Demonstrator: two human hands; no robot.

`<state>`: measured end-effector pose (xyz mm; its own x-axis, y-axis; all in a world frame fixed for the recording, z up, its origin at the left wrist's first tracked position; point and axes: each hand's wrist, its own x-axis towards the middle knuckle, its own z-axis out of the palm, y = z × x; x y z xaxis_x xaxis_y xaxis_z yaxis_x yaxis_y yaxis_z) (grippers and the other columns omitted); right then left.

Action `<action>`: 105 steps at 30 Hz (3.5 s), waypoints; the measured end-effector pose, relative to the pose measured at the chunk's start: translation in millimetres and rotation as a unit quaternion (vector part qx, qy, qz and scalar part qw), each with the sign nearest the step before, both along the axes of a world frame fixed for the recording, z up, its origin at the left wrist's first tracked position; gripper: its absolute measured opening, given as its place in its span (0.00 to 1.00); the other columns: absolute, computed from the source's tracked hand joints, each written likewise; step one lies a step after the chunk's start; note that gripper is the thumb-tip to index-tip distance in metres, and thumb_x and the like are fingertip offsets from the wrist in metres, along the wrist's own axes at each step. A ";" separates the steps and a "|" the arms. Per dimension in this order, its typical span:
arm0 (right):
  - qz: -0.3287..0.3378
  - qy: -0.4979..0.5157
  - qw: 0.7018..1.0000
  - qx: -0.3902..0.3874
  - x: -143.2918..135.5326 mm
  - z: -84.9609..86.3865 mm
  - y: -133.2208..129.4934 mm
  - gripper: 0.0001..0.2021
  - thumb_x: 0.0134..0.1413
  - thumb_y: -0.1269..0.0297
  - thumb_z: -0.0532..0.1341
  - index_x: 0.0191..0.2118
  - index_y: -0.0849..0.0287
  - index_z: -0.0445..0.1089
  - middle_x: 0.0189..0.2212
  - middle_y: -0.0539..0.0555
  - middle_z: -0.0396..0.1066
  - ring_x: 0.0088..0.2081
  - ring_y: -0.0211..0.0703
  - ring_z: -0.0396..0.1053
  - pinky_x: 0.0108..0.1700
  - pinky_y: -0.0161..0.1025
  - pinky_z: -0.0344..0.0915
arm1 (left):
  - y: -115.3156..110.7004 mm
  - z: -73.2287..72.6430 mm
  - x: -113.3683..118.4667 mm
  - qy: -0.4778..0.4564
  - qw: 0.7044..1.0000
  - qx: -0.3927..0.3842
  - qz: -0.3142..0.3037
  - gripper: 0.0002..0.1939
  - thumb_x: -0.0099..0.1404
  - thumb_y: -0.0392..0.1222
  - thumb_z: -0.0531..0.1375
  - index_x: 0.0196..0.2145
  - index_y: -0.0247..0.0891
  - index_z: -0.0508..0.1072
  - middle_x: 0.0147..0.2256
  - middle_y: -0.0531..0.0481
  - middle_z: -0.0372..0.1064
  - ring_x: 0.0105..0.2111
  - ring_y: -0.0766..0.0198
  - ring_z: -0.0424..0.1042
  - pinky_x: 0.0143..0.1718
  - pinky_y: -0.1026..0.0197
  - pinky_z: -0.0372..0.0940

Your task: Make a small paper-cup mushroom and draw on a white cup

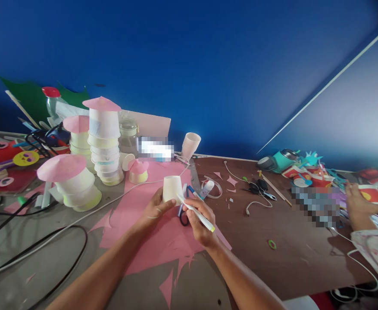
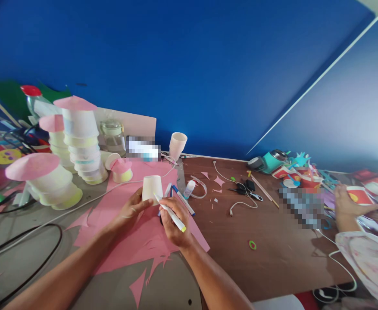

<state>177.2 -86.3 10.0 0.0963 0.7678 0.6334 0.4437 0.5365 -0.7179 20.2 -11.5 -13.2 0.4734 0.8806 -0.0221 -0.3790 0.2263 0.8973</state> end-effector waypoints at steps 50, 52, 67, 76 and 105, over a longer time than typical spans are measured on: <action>0.000 -0.009 1.000 0.017 1.2 -1.4 1.7 0.08 0.64 0.67 0.58 0.44 0.54 0.75 0.35 0.54 0.79 0.39 0.46 0.79 0.43 0.41 0.75 | -0.7 3.3 0.7 -0.007 1.000 -0.008 -0.002 0.24 0.59 0.47 0.71 0.51 0.38 0.75 0.44 0.45 0.78 0.44 0.55 0.74 0.47 0.56 0.66; -0.021 0.006 1.000 0.001 2.6 -3.8 0.3 0.08 0.65 0.65 0.58 0.45 0.55 0.75 0.34 0.54 0.78 0.36 0.46 0.78 0.40 0.41 0.74 | -1.6 4.9 0.5 -0.009 1.000 -0.010 -0.004 0.23 0.60 0.47 0.71 0.51 0.38 0.75 0.44 0.45 0.77 0.44 0.55 0.73 0.47 0.56 0.66; -0.042 0.034 0.998 -0.036 1.7 -8.6 1.0 0.10 0.66 0.59 0.59 0.45 0.54 0.76 0.30 0.53 0.77 0.31 0.44 0.75 0.34 0.40 0.71 | -1.2 3.0 0.8 0.000 1.000 -0.017 0.011 0.24 0.59 0.47 0.71 0.51 0.38 0.76 0.46 0.44 0.77 0.46 0.51 0.74 0.50 0.53 0.66; -0.059 0.038 0.997 -0.043 1.1 -10.6 2.5 0.11 0.66 0.58 0.58 0.44 0.56 0.75 0.30 0.53 0.76 0.31 0.43 0.74 0.33 0.39 0.72 | -1.3 5.3 0.8 0.000 1.000 -0.018 0.014 0.25 0.58 0.48 0.72 0.51 0.37 0.76 0.47 0.43 0.78 0.47 0.50 0.74 0.50 0.53 0.65; -0.024 0.093 0.994 -0.045 -7.3 -16.5 -2.2 0.12 0.68 0.58 0.58 0.51 0.55 0.72 0.37 0.55 0.76 0.34 0.45 0.75 0.36 0.42 0.75 | -2.3 8.4 -1.3 0.008 1.000 0.025 -0.015 0.28 0.60 0.47 0.71 0.56 0.40 0.73 0.44 0.44 0.77 0.43 0.52 0.74 0.46 0.55 0.67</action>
